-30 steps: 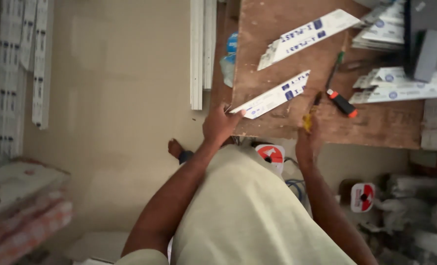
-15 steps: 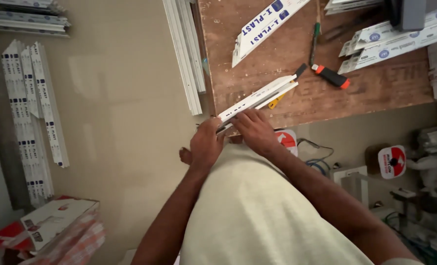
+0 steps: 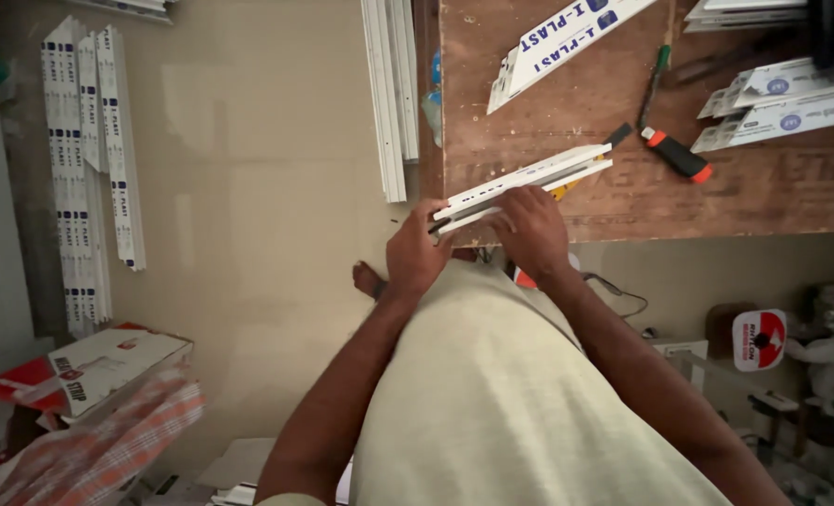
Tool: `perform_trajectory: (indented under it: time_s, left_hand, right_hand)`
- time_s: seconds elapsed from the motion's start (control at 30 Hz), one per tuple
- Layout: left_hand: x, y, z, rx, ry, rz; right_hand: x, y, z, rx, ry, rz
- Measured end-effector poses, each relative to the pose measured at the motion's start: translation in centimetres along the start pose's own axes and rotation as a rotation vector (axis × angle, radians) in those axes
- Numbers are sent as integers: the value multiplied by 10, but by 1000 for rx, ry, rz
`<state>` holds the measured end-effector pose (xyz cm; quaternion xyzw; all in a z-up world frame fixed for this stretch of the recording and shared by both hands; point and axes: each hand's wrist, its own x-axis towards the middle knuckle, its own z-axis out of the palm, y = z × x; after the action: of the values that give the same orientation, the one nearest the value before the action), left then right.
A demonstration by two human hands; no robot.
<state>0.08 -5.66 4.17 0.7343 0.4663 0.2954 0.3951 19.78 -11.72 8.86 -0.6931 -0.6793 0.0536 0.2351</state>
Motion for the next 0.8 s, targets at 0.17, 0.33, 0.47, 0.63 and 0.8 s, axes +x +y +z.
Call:
perform_trajectory:
  time_s: [0.17, 0.33, 0.47, 0.63, 0.8]
  left_hand:
    - [0, -5, 0, -136, -11, -33]
    - [5, -8, 2, -209, 2, 10]
    - [6, -6, 3, -237, -19, -96]
    - [8, -5, 2, -279, 13, -69]
    - [9, -4, 4, -263, 13, -99]
  right_hand:
    - [24, 6, -17, -67, 7, -79]
    - [44, 22, -20, -204, -143, -287]
    - [50, 29, -18, -234, -208, -368]
    - [57, 30, -17, -237, -218, -409]
    - [58, 36, -15, -218, -207, -442]
